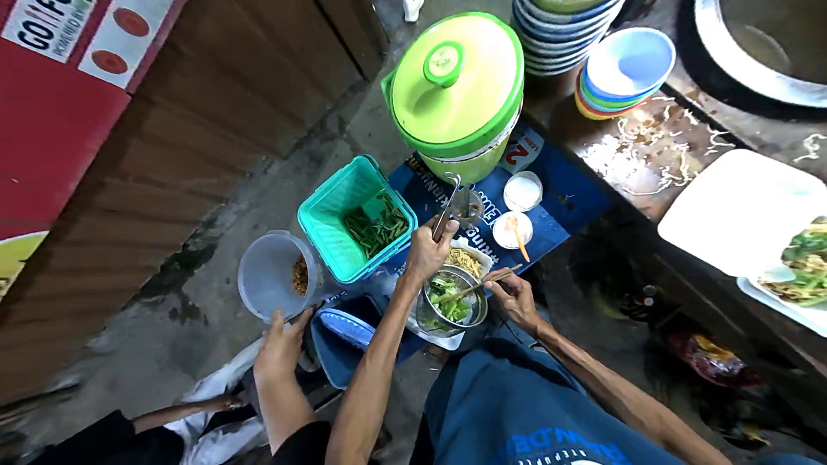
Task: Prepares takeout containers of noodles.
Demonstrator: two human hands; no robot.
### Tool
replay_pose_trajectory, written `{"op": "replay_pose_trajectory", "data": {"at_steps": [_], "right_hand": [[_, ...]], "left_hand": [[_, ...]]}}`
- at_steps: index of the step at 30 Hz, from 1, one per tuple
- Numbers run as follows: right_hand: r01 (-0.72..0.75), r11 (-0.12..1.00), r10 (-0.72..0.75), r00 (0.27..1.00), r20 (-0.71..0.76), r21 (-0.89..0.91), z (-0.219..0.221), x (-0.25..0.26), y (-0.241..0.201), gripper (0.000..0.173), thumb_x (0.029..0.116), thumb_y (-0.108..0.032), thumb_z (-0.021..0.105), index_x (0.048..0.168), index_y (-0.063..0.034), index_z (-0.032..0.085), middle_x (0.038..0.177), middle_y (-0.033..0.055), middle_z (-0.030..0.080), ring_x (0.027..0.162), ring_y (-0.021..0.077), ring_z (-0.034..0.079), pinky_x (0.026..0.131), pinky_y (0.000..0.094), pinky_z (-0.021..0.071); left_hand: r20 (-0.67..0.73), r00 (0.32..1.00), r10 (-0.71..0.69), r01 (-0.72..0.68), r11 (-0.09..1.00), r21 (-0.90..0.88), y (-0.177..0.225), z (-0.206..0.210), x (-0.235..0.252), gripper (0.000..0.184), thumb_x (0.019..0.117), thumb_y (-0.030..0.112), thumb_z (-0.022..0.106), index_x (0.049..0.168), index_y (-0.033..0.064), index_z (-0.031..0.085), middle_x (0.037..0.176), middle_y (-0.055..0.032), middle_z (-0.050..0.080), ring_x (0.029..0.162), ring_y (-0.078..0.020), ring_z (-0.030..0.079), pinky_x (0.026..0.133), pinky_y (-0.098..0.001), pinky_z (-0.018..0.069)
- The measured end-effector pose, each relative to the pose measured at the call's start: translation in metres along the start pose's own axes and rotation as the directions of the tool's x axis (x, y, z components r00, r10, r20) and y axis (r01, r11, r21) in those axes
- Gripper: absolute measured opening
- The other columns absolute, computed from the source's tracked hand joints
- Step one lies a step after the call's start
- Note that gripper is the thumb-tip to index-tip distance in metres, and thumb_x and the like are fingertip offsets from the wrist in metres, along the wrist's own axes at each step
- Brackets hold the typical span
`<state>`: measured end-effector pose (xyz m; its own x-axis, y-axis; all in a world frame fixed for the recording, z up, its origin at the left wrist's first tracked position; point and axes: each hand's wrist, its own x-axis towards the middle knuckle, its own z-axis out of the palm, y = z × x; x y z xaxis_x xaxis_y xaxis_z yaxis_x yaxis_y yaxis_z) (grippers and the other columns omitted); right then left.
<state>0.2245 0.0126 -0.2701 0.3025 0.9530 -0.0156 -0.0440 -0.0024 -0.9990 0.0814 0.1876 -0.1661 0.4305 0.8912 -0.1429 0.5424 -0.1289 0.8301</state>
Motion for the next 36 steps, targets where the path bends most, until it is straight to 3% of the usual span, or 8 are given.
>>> {"op": "replay_pose_trajectory", "data": {"at_steps": [9, 12, 17, 21, 25, 27, 32, 36], "right_hand": [[-0.031, 0.994, 0.05, 0.983, -0.179, 0.106, -0.01, 0.005, -0.012, 0.014, 0.0963, -0.005, 0.061, 0.104, 0.0022, 0.071, 0.103, 0.0032, 0.072, 0.095, 0.0049, 0.068, 0.088, 0.0232, 0.0571], [-0.025, 0.99, 0.044, 0.99, -0.135, 0.14, -0.017, 0.003, -0.016, 0.013, 0.0959, -0.005, 0.061, 0.103, 0.0008, 0.07, 0.102, 0.001, 0.073, 0.093, 0.0049, 0.068, 0.086, 0.0238, 0.0576], [-0.102, 0.991, 0.092, 0.989, 0.112, 0.087, -0.016, -0.003, -0.005, 0.015, 0.0969, -0.009, 0.063, 0.105, 0.0026, 0.069, 0.104, 0.0042, 0.072, 0.095, 0.0057, 0.068, 0.087, 0.0262, 0.058], [-0.086, 0.993, 0.087, 0.996, 0.0, 0.081, 0.001, -0.001, 0.01, 0.015, 0.0958, -0.006, 0.061, 0.102, 0.0037, 0.071, 0.105, 0.0077, 0.072, 0.097, 0.0072, 0.068, 0.088, 0.0257, 0.0572], [-0.072, 0.983, 0.099, 0.982, -0.159, 0.169, -0.002, 0.003, -0.003, 0.014, 0.0964, -0.003, 0.061, 0.105, 0.0027, 0.069, 0.102, 0.003, 0.073, 0.093, 0.0065, 0.069, 0.087, 0.0254, 0.0581], [-0.077, 0.977, 0.106, 0.985, -0.139, 0.2, -0.008, 0.003, -0.013, 0.013, 0.0968, -0.004, 0.061, 0.105, 0.0011, 0.069, 0.101, 0.0008, 0.072, 0.092, 0.0058, 0.068, 0.086, 0.025, 0.0581], [-0.23, 0.96, 0.213, 0.969, 0.123, 0.158, -0.002, -0.01, -0.01, 0.013, 0.0964, -0.004, 0.061, 0.105, 0.0022, 0.068, 0.097, 0.0012, 0.072, 0.088, 0.0043, 0.068, 0.082, 0.0244, 0.0578], [-0.223, 0.963, 0.225, 0.974, 0.003, 0.153, 0.011, -0.009, 0.006, 0.014, 0.097, -0.004, 0.06, 0.106, 0.0039, 0.068, 0.101, 0.005, 0.072, 0.092, 0.0067, 0.068, 0.087, 0.0262, 0.0576]], "left_hand": [[-0.006, 0.999, -0.054, 0.054, 0.998, 0.038, -0.009, 0.001, 0.005, 0.036, 0.1056, 0.036, 0.057, 0.097, 0.0022, 0.065, 0.063, -0.0021, 0.05, 0.05, -0.0106, 0.044, 0.051, -0.0293, 0.0419], [-0.005, 0.997, -0.083, 0.083, 0.994, 0.064, -0.014, -0.001, 0.007, 0.038, 0.1056, 0.038, 0.057, 0.094, 0.0024, 0.064, 0.062, -0.0019, 0.049, 0.05, -0.0112, 0.044, 0.051, -0.0303, 0.0419], [0.013, 0.994, -0.104, 0.103, 0.992, 0.078, -0.014, -0.002, 0.008, 0.04, 0.1058, 0.038, 0.056, 0.087, 0.0038, 0.061, 0.059, -0.0015, 0.046, 0.048, -0.0113, 0.042, 0.049, -0.03, 0.0399], [0.032, 0.995, -0.095, 0.094, 0.994, 0.054, -0.013, 0.004, 0.009, 0.039, 0.1055, 0.037, 0.057, 0.086, 0.0029, 0.061, 0.059, -0.0018, 0.046, 0.048, -0.011, 0.042, 0.049, -0.0295, 0.0398], [0.066, 0.989, -0.13, 0.123, 0.988, 0.098, -0.014, -0.001, 0.01, 0.04, 0.1062, 0.038, 0.056, 0.094, 0.0004, 0.064, 0.065, -0.0066, 0.051, 0.054, -0.0167, 0.047, 0.054, -0.0363, 0.0447], [0.054, 0.988, -0.142, 0.134, 0.983, 0.125, -0.015, -0.003, 0.009, 0.042, 0.1066, 0.04, 0.054, 0.094, 0.0009, 0.063, 0.064, -0.0072, 0.051, 0.053, -0.0178, 0.048, 0.054, -0.0374, 0.0448], [0.058, 0.987, -0.148, 0.138, 0.979, 0.151, -0.013, 0.0, 0.015, 0.043, 0.1065, 0.041, 0.054, 0.091, 0.0018, 0.062, 0.063, -0.0067, 0.049, 0.052, -0.0182, 0.046, 0.053, -0.0374, 0.0433], [0.105, 0.984, -0.143, 0.127, 0.981, 0.149, -0.016, 0.006, 0.014, 0.044, 0.1067, 0.042, 0.054, 0.093, 0.0017, 0.063, 0.064, -0.0094, 0.052, 0.052, -0.0208, 0.049, 0.052, -0.0394, 0.0459]]}}
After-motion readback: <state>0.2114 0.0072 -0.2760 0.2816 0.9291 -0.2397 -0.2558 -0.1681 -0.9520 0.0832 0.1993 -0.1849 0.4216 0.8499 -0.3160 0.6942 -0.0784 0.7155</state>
